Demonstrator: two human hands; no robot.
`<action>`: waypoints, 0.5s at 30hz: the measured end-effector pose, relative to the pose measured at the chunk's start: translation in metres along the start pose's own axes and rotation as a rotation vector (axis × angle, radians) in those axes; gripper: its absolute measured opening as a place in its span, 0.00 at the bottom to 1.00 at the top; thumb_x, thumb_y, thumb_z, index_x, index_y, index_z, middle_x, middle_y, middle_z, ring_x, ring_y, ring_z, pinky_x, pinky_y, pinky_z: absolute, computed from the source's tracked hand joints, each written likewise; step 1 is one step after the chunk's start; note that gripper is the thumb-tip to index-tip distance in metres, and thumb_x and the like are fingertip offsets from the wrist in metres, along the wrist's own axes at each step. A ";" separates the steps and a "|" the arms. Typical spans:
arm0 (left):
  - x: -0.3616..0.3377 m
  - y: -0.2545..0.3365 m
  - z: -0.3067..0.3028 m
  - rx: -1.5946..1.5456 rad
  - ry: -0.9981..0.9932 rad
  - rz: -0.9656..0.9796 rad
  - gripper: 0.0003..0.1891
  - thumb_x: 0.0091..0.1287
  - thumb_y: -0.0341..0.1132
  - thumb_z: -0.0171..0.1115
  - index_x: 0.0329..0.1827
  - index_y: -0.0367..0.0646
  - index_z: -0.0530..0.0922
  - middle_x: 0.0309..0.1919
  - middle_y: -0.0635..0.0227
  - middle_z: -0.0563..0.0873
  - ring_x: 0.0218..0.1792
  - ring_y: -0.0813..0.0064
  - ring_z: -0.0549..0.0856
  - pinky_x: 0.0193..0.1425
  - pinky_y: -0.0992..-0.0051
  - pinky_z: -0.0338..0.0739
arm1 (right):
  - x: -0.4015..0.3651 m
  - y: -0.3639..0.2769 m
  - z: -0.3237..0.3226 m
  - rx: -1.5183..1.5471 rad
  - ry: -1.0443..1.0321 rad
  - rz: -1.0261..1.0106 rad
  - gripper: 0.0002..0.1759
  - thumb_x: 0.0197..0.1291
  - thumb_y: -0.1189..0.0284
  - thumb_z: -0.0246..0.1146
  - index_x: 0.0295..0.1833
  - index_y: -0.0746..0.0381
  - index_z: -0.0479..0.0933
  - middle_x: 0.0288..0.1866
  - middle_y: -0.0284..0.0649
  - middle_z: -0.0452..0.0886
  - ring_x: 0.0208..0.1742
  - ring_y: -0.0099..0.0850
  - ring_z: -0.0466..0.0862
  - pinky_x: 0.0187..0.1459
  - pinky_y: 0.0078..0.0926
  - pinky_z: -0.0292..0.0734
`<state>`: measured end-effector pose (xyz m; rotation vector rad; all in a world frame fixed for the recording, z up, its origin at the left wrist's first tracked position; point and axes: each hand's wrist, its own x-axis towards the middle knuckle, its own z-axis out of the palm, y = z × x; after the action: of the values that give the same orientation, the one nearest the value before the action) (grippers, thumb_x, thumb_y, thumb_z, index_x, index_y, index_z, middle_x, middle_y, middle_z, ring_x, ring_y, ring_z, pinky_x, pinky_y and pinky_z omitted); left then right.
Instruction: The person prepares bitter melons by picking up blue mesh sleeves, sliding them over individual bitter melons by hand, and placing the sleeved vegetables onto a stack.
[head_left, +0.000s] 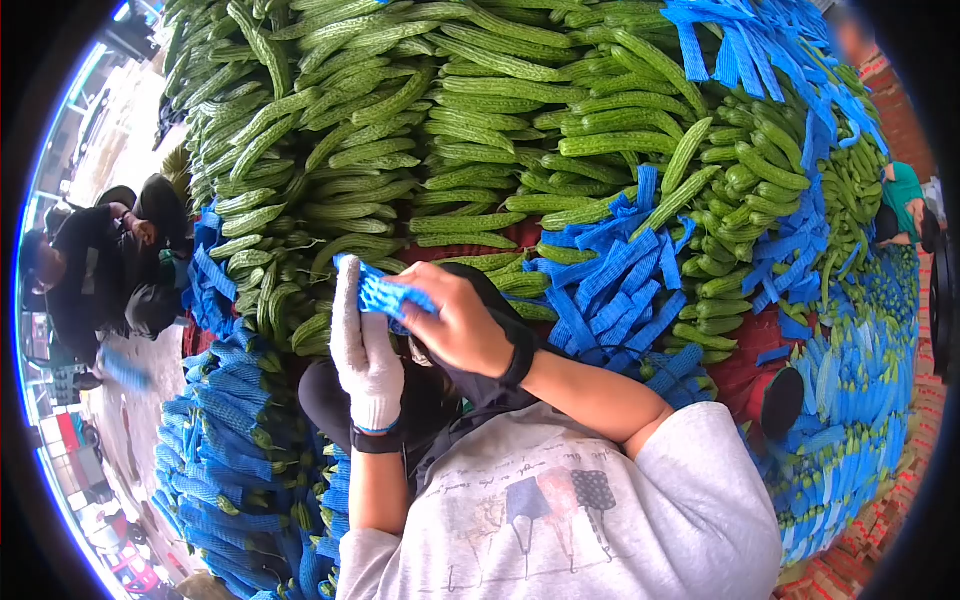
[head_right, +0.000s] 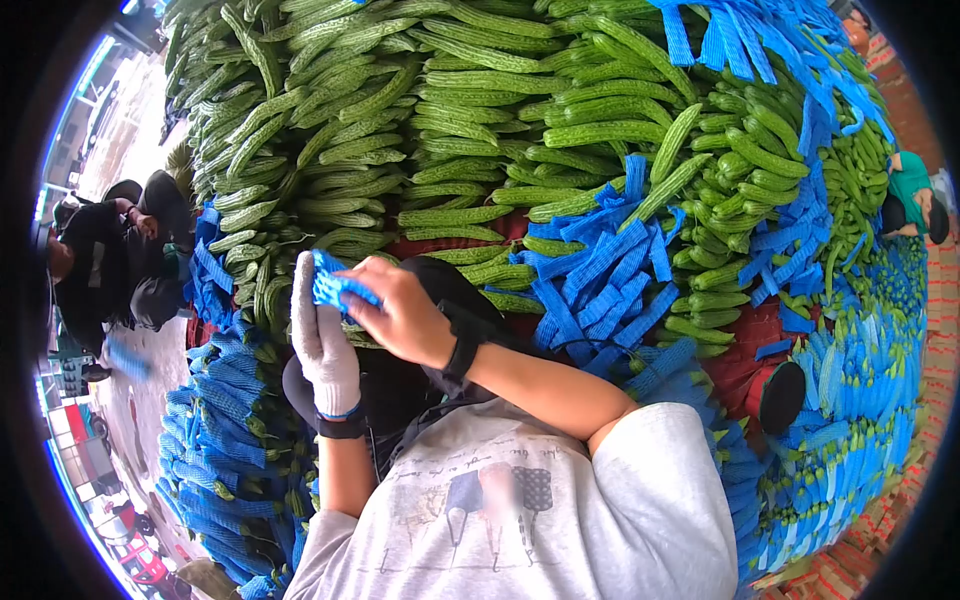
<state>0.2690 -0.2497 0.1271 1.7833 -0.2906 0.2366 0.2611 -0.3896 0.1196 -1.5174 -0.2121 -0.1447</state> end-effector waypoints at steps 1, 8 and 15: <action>0.001 0.006 0.001 -0.088 0.017 -0.043 0.28 0.68 0.28 0.47 0.73 0.37 0.60 0.61 0.61 0.75 0.46 0.78 0.79 0.50 0.73 0.78 | 0.003 0.004 -0.003 0.066 -0.029 0.137 0.21 0.66 0.62 0.61 0.54 0.70 0.75 0.34 0.39 0.78 0.34 0.28 0.78 0.43 0.24 0.75; 0.004 0.012 0.004 -0.559 -0.060 -0.433 0.28 0.69 0.31 0.53 0.72 0.35 0.60 0.53 0.61 0.78 0.43 0.73 0.81 0.46 0.74 0.78 | 0.033 0.022 -0.033 0.908 0.281 0.472 0.05 0.67 0.73 0.56 0.44 0.61 0.76 0.30 0.31 0.79 0.27 0.23 0.78 0.31 0.23 0.77; 0.020 0.036 0.025 0.330 -0.435 0.917 0.24 0.42 0.31 0.73 0.45 0.36 0.79 0.45 0.54 0.81 0.44 0.50 0.82 0.51 0.58 0.78 | 0.038 -0.002 -0.034 -0.642 0.126 -0.070 0.13 0.50 0.74 0.67 0.41 0.61 0.73 0.31 0.47 0.79 0.33 0.48 0.81 0.33 0.42 0.74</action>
<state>0.2770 -0.2832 0.1608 1.9008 -1.4540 0.5627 0.2990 -0.4226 0.1287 -2.1303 -0.1203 -0.3909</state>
